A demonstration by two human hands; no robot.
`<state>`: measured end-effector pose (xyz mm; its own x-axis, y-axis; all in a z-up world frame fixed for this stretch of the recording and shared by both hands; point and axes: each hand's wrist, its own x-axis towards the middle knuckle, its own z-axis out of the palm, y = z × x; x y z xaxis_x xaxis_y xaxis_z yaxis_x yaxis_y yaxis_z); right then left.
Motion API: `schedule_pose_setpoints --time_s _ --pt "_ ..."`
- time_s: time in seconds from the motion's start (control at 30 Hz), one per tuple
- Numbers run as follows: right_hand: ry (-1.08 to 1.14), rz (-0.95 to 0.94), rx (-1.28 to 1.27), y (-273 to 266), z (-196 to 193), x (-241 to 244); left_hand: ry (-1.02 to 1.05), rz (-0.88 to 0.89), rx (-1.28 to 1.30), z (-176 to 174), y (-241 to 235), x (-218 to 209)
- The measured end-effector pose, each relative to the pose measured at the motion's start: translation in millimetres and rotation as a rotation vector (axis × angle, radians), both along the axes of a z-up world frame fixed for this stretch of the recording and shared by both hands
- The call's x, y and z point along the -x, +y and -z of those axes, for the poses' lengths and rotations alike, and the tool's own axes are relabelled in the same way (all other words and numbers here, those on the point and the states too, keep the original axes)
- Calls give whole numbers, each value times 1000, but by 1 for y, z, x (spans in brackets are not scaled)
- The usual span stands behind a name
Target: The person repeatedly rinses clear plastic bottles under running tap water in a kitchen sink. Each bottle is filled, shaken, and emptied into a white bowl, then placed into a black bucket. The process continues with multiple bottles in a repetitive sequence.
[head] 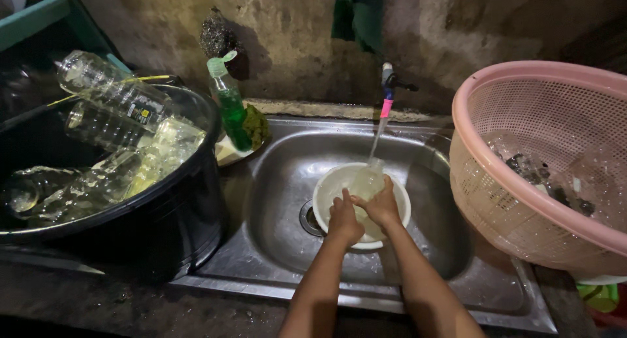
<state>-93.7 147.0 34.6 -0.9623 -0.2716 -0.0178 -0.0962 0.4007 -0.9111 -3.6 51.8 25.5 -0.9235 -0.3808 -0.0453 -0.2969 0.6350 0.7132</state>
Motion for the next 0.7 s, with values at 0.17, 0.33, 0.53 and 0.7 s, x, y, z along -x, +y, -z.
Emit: schedule_pose_setpoints --time_s 0.17,0.33,0.53,0.7 --pt "41 10 -192 -1 -4 -1 -52 -3 -79 -6 -2 -1" --pt "17 11 -223 -1 1 1 -18 -1 -109 -14 -2 -5" --pt "34 11 -240 1 14 9 -31 -9 -135 -13 -4 -5" --pt "0 32 -250 1 18 13 24 -6 -136 -9 -4 -5"
